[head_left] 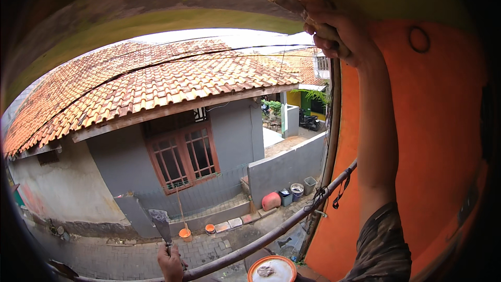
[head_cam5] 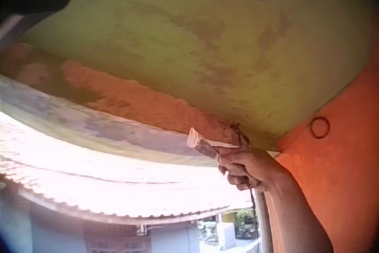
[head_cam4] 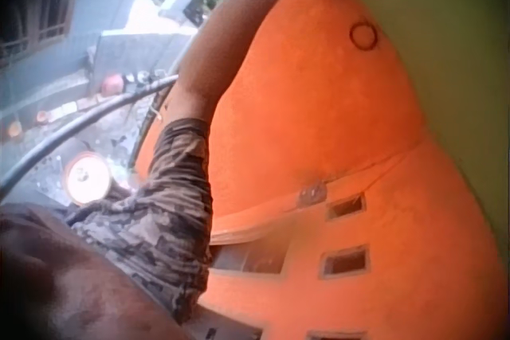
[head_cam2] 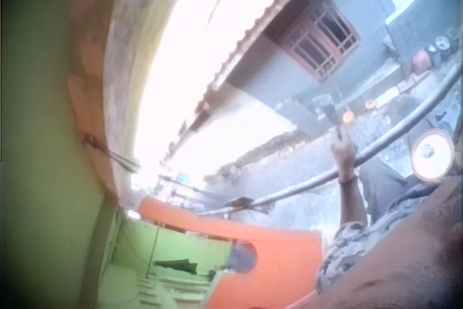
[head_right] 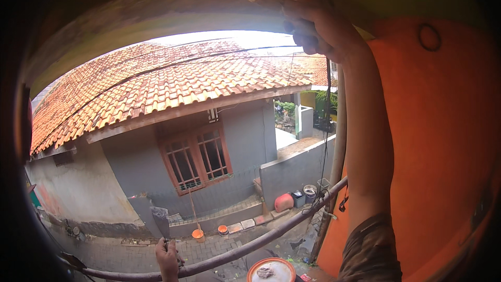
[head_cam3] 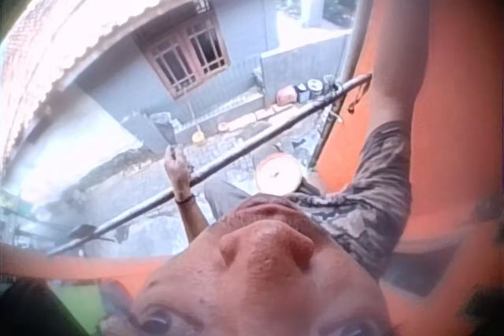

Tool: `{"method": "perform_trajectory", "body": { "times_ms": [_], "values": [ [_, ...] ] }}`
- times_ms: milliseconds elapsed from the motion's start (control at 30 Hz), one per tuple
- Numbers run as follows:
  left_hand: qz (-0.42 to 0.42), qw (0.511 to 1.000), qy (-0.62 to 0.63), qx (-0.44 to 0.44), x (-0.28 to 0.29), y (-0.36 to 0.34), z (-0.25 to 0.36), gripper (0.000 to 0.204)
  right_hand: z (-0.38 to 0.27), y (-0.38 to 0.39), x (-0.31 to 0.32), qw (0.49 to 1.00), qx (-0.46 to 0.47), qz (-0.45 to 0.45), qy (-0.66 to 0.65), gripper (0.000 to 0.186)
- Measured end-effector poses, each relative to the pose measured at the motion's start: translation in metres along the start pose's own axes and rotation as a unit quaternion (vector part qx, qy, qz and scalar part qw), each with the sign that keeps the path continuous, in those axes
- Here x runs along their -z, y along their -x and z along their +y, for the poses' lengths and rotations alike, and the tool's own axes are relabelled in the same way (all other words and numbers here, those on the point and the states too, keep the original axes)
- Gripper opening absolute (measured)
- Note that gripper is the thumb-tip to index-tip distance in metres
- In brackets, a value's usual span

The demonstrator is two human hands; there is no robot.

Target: The person applies plaster to an overhead surface using a trowel and a smaller scraper. They repeatedly scoop plaster from a bucket, transfer it to the trowel, and smooth it onto the ceiling area above.

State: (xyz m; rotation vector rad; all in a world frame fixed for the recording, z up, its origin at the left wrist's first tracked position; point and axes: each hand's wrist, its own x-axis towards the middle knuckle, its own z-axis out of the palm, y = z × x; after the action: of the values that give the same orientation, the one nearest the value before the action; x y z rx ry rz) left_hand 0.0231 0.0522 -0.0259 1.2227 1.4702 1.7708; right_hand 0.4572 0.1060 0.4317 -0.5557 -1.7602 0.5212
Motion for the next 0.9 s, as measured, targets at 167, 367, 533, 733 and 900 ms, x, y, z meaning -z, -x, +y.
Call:
{"method": "perform_trajectory", "body": {
  "times_ms": [167,367,533,733,900],
  "values": [
    [-0.022,0.999,0.014,0.018,0.002,0.005,0.007,0.01,0.072,0.028,-0.031,0.934,0.007,-0.147,-0.325,0.028],
    [-0.016,1.0,0.009,0.023,-0.001,-0.001,0.004,0.012,0.095,0.034,-0.03,0.918,0.043,-0.098,-0.381,0.032],
    [-0.008,1.0,-0.02,0.02,0.004,-0.002,0.003,0.016,0.066,-0.007,-0.004,0.978,0.042,0.146,-0.145,0.036],
    [-0.004,0.999,-0.023,0.024,-0.001,-0.003,0.009,0.018,0.053,-0.112,0.046,0.766,0.354,0.285,0.453,0.026],
    [-0.003,0.999,-0.044,0.021,-0.006,-0.005,0.007,0.018,0.044,-0.157,0.044,0.632,0.321,0.254,0.658,0.025]
  ]
}}
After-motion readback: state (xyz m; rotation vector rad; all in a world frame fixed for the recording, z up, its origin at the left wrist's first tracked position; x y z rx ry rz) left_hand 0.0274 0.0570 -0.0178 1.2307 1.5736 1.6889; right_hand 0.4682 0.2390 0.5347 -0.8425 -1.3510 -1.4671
